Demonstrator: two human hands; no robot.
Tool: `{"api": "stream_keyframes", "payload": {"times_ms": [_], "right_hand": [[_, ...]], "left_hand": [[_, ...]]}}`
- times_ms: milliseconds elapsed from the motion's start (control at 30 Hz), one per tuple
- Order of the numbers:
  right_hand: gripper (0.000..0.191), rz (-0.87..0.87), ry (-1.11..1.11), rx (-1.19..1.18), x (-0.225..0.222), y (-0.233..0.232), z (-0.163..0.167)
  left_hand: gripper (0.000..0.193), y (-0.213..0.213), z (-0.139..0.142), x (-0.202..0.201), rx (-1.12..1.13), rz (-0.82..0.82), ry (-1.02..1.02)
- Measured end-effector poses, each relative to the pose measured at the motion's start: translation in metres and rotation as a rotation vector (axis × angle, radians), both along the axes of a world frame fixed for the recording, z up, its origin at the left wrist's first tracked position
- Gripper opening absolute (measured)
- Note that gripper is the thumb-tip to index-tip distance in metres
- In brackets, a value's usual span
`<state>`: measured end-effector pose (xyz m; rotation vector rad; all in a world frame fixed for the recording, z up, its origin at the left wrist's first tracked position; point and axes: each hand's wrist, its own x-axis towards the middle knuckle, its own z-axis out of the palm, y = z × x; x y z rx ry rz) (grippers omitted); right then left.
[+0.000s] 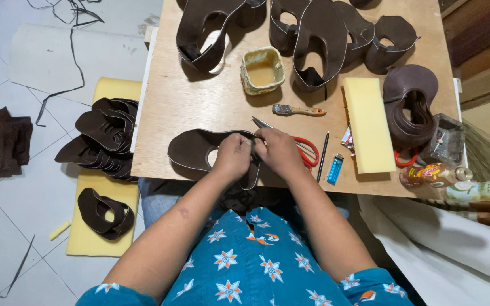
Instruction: The person assembles brown shoe-like components by folding and pressing edges together, then uses scissors to trim a yellow foam sheet into strips. The person handles multiple shoe parts and foam pieces on a wooden table.
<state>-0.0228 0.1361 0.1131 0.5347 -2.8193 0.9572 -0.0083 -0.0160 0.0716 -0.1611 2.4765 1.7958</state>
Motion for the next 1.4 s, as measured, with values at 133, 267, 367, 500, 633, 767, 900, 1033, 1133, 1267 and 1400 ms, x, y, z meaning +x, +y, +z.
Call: {"api": "stream_keyframes", "payload": {"times_ms": [133, 267, 367, 500, 633, 767, 900, 1033, 1133, 1267, 1400], "right_hand": [[0.020, -0.044, 0.063, -0.034, 0.000, -0.003, -0.017], [0.024, -0.065, -0.260, -0.176, -0.010, 0.006, -0.012], [0.025, -0.043, -0.447, -0.186, -0.017, 0.014, -0.005], [0.024, 0.010, -0.313, -0.002, -0.019, 0.012, -0.008], [0.025, 0.054, 0.010, 0.111, -0.012, -0.001, -0.016], [0.027, 0.013, -0.151, -0.053, -0.010, 0.003, -0.006], [0.021, -0.154, -0.231, -0.046, -0.015, 0.039, 0.018], [0.018, -0.246, -0.236, 0.397, -0.014, 0.057, 0.022], [0.023, -0.258, -0.199, 0.373, -0.012, 0.058, 0.016], [0.027, -0.240, -0.215, 0.394, -0.010, 0.057, 0.012], [0.022, -0.205, -0.137, 0.355, -0.005, 0.055, 0.025]], "left_hand": [[0.022, 0.001, -0.006, -0.005, -0.058, -0.007, 0.038], [0.019, 0.000, -0.004, -0.002, 0.077, 0.000, -0.028], [0.023, -0.002, -0.001, 0.000, 0.055, -0.023, -0.025], [0.022, 0.002, -0.002, 0.001, -0.011, -0.043, 0.037], [0.022, 0.004, -0.005, -0.002, -0.040, -0.072, 0.126], [0.020, 0.003, -0.007, -0.003, -0.026, -0.041, 0.137], [0.026, 0.002, -0.009, -0.004, 0.066, -0.007, -0.038], [0.026, 0.002, -0.008, -0.003, 0.097, 0.004, -0.076], [0.025, 0.001, -0.006, -0.004, 0.084, 0.000, -0.080], [0.023, -0.002, -0.004, -0.003, 0.099, -0.009, -0.111], [0.022, -0.002, -0.007, -0.003, 0.133, -0.001, -0.096]]}}
